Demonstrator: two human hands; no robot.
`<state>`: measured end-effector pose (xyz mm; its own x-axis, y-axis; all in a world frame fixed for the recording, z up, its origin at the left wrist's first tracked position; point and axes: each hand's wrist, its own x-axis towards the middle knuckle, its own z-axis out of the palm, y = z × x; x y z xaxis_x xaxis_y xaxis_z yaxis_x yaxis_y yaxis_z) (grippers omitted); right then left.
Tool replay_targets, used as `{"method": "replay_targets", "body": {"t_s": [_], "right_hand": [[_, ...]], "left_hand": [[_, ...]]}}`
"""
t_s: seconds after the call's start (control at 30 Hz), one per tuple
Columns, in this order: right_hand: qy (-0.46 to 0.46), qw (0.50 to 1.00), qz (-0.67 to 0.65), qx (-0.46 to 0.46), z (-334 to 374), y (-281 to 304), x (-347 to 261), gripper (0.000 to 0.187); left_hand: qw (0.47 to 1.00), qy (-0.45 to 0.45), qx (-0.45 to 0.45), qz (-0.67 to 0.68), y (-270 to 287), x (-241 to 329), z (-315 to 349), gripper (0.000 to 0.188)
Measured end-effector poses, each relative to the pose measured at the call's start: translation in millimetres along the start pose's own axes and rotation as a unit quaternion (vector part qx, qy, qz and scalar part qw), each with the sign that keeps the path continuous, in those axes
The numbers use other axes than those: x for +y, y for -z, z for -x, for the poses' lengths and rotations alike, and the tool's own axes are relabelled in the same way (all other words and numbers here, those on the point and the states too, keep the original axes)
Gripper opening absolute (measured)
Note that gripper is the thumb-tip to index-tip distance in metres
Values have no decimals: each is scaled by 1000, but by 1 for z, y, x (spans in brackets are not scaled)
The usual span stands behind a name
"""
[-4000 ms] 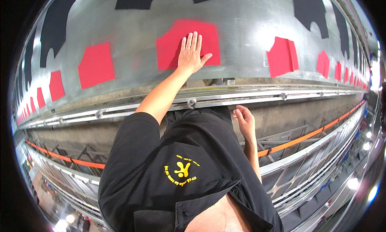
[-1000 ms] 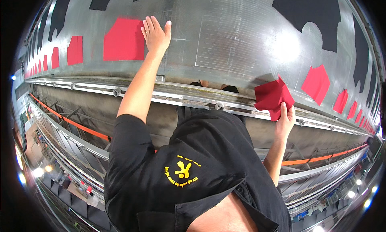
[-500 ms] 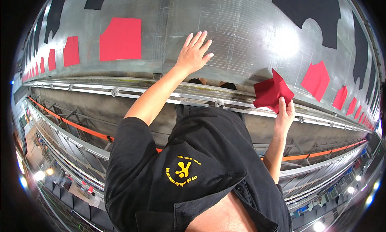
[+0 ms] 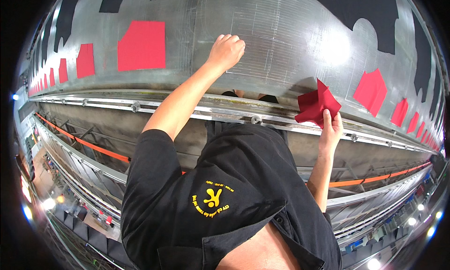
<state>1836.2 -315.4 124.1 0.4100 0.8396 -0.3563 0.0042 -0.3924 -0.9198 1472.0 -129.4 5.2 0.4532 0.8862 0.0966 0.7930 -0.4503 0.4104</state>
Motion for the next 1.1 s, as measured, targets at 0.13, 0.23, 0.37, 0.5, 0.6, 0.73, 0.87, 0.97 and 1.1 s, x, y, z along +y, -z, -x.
{"method": "replay_targets", "body": {"t_s": [0.13, 0.23, 0.37, 0.5, 0.6, 0.73, 0.87, 0.97, 1.1], "right_hand": [[-16, 1000, -7, 18, 1, -2, 0, 23], [-14, 1000, -13, 13, 1, -1, 4, 23], [-13, 999, -30, 9, 1, -2, 8, 23], [-13, 999, -41, -2, -1, 1, 12, 24], [-8, 999, -40, -13, -4, -2, 11, 24], [-10, 999, -31, -12, -5, -3, 7, 26], [-9, 1000, -16, -2, -6, -8, 3, 26], [-9, 1000, -19, -4, -6, -12, 0, 25], [-3, 1000, -25, -10, -8, -17, -2, 21]], "left_hand": [[998, -5, -34, -57, -2, 4, -10, 13], [997, -4, -32, -63, 1, 6, -15, 15], [994, -2, -56, -95, 2, 11, -21, 13], [988, 21, -94, -121, -1, 20, -31, 14], [980, 31, -114, -162, -10, 20, -35, 17], [971, 33, -130, -199, -13, 23, -37, 16], [987, 11, -120, -108, -6, 26, -25, 20], [985, 8, -171, 2, -4, 51, 0, 28], [967, 68, -226, 100, -3, 69, 42, 29]]}}
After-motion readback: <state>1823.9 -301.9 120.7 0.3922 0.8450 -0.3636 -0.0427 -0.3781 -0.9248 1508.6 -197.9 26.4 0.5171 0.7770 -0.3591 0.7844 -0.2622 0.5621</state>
